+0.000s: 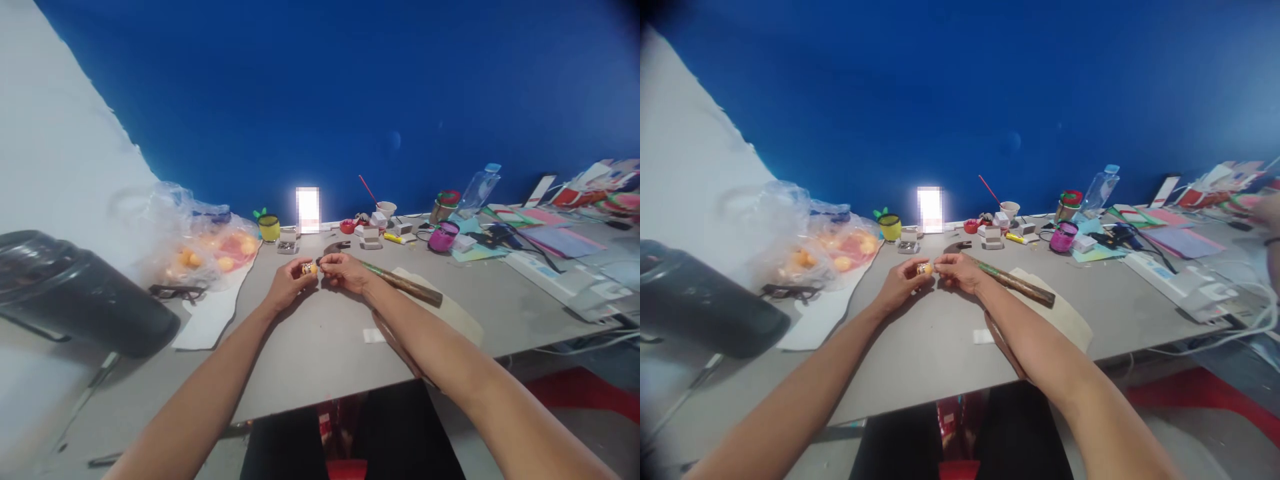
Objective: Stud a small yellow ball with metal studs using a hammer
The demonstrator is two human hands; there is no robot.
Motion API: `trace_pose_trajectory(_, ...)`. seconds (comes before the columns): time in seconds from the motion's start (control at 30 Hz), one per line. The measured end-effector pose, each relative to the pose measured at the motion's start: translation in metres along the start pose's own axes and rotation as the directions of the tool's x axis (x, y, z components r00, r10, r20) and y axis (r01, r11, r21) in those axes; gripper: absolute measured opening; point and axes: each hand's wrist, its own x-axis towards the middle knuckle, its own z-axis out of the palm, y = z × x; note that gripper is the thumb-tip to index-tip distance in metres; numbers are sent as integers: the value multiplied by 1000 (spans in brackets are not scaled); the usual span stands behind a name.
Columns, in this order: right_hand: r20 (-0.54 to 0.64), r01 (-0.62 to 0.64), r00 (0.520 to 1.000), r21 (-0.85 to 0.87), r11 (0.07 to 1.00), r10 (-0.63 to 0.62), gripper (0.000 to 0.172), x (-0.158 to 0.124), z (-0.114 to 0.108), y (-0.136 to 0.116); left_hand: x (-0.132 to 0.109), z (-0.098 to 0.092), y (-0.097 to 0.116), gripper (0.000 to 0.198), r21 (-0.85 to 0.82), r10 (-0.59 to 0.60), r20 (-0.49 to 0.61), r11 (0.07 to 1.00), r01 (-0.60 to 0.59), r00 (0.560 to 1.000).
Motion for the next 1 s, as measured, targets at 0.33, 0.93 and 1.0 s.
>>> trace_pose_trajectory(0.33,26,-44,999,-39,998,45,42,-3,6,2,0,-6,3,52,-110,0,78,994,8,997)
trace_pose_trajectory(0.93,-87,-62,994,-27,998,59,46,-3,10,2,-2,-5,2,54,-145,-13,119,989,31,993)
trace_pose_trajectory(1.0,-88,-66,994,-31,997,63,46,-4,10,2,-3,-4,3,55,-122,-11,117,992,25,993)
